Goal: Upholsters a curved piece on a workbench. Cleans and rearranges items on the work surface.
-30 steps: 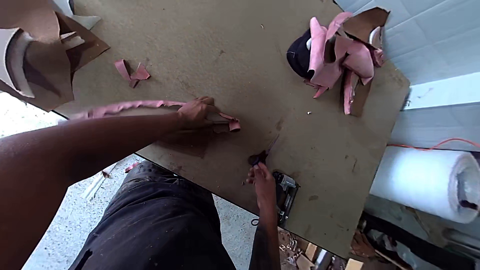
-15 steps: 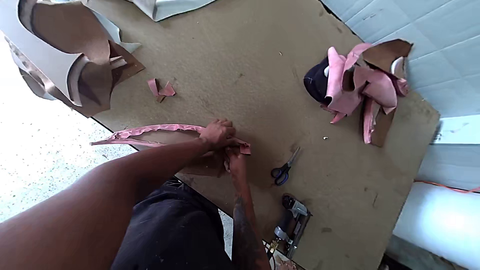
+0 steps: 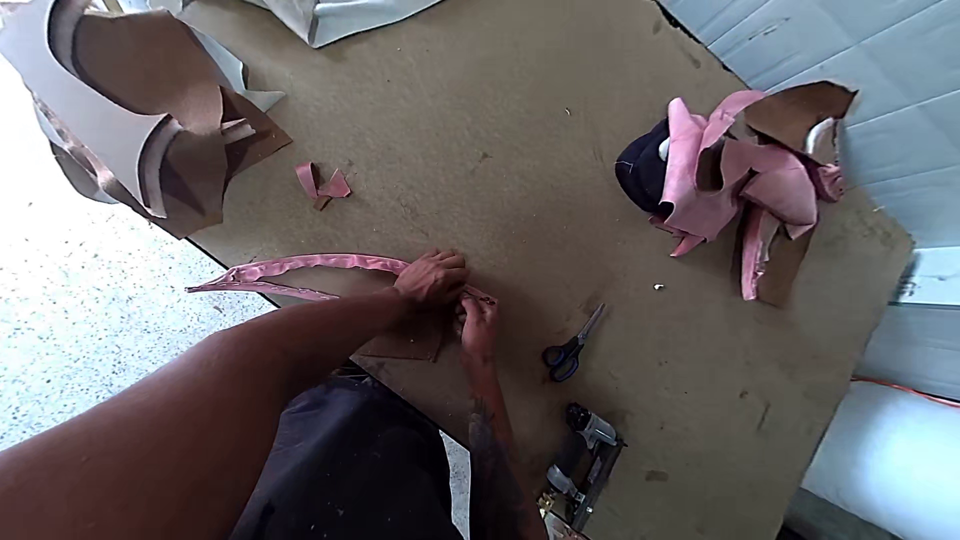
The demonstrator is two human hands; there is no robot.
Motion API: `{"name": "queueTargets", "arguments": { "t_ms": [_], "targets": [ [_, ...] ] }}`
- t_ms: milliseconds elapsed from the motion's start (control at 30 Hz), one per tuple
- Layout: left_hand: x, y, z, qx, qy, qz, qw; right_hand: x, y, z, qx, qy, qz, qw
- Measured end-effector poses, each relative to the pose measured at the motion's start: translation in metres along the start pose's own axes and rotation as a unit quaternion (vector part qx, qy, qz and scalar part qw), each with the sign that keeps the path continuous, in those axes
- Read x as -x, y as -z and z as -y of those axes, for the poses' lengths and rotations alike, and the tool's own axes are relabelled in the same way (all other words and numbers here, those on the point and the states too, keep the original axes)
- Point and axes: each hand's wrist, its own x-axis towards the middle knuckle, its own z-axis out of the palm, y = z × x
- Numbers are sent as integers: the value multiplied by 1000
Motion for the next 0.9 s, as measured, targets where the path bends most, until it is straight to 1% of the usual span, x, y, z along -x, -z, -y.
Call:
{"name": "queueTargets", "arguments": {
  "t_ms": [67, 100, 167, 233, 367, 433, 567, 633, 667, 700, 733, 800, 833, 900],
  "targets": [
    [3, 1, -1, 27, -12, -3, 1000, -14, 3, 6, -3, 15, -4, 1000],
    [4, 3, -1, 28, -23, 5, 999, -21, 6, 11, 18, 27, 0, 999],
    [4, 6, -3, 15, -40, 34, 999, -28, 10, 22, 63, 37, 1, 997],
    [3, 3, -6, -3, -44, 50, 998, -27, 10, 29, 92, 26, 0, 995],
    [2, -4, -2, -15, -63, 35, 997, -25, 13, 33, 151, 51, 10, 987],
    [2, -2, -3, -11, -56, 27, 998, -29, 13, 36, 175, 62, 19, 983],
    [0, -3, -2, 0, -45, 19, 999, -41, 20, 42, 240, 74, 77, 965],
    [-2, -4, -3, -2, -45, 23, 999, -31, 34, 41, 194, 94, 101, 971],
    [-3, -4, -2, -3, -41, 23, 999, -21, 48, 40, 163, 107, 97, 976],
    [-4, -3, -2, -5, -37, 19, 999, -9, 67, 36, 151, 113, 74, 979],
    [-4, -3, -2, -7, -33, 14, 999, 7, 92, 30, 152, 107, 29, 982],
    [-3, -5, 0, -8, -26, 5, 1000, 40, 148, 4, 138, 78, -105, 982],
    [-1, -6, 1, -4, -21, 1, 1000, 58, 176, -14, 136, 62, -179, 972],
    [-1, -5, -1, 8, -2, 2, 1000, 89, 226, -50, 180, 38, -300, 936]
  ]
}}
